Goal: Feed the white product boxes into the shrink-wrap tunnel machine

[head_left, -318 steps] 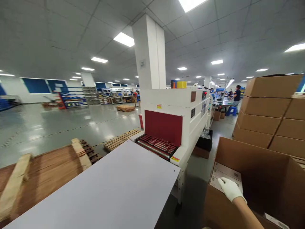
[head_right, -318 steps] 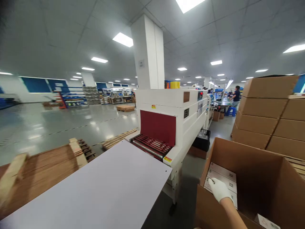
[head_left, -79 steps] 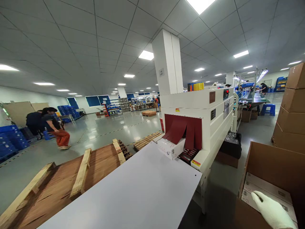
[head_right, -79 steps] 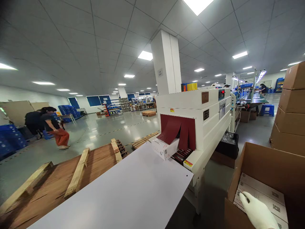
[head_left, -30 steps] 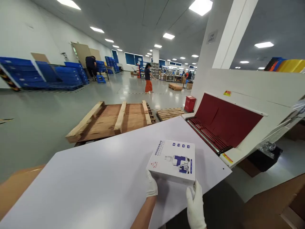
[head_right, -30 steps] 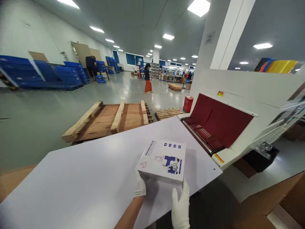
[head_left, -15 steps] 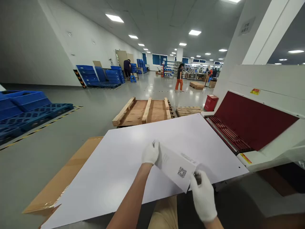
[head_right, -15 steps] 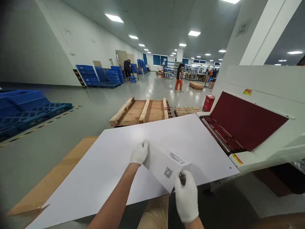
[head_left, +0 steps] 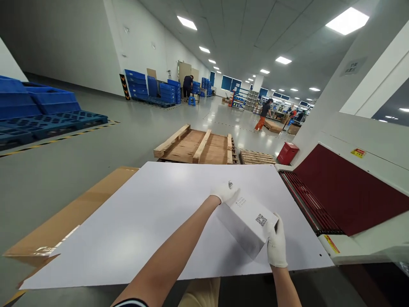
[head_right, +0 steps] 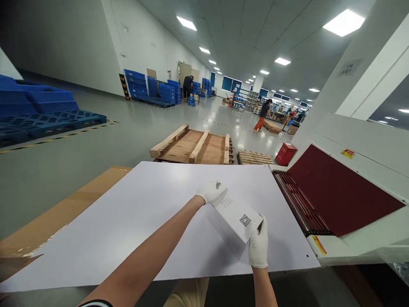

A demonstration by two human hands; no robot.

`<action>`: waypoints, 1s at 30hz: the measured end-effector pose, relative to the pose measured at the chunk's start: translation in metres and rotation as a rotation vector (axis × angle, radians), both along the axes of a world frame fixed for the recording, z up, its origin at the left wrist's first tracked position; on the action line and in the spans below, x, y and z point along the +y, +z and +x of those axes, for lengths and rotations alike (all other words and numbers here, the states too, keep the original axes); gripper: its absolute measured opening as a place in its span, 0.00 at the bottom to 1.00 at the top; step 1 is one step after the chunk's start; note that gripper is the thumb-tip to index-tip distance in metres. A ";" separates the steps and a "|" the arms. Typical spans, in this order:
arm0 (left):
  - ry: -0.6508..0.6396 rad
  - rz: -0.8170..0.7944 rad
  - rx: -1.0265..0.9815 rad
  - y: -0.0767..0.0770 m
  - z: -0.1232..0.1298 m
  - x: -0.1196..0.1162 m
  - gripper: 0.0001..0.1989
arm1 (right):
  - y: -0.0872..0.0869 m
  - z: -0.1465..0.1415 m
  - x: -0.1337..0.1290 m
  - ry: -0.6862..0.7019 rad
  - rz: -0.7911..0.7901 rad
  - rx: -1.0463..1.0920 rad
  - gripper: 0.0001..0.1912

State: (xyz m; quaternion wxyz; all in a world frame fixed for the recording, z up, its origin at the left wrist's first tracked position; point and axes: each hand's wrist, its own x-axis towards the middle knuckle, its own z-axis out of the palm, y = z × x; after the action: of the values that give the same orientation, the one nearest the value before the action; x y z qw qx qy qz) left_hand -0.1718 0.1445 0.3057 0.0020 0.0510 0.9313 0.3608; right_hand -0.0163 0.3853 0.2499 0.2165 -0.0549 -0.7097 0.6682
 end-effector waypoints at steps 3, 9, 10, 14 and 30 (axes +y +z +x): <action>-0.153 0.132 0.014 -0.005 0.001 -0.012 0.39 | -0.004 0.000 0.000 0.012 -0.015 0.013 0.39; -0.262 0.108 0.039 0.000 0.008 -0.022 0.45 | -0.006 0.001 -0.002 -0.004 0.014 0.036 0.37; -0.268 0.082 0.037 0.001 0.010 -0.022 0.48 | -0.006 0.001 -0.003 -0.004 0.008 0.047 0.37; -0.292 0.036 0.029 0.005 0.011 -0.021 0.53 | -0.007 0.000 -0.003 -0.023 0.007 0.055 0.38; -0.382 0.383 -0.104 0.000 0.003 -0.025 0.40 | 0.018 0.008 -0.016 -0.086 -0.012 0.024 0.46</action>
State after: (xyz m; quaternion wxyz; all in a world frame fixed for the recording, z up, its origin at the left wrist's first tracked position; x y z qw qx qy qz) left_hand -0.1687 0.1191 0.3057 0.1082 0.2068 0.8183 0.5253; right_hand -0.0080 0.3694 0.2674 0.2532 -0.0787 -0.6999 0.6632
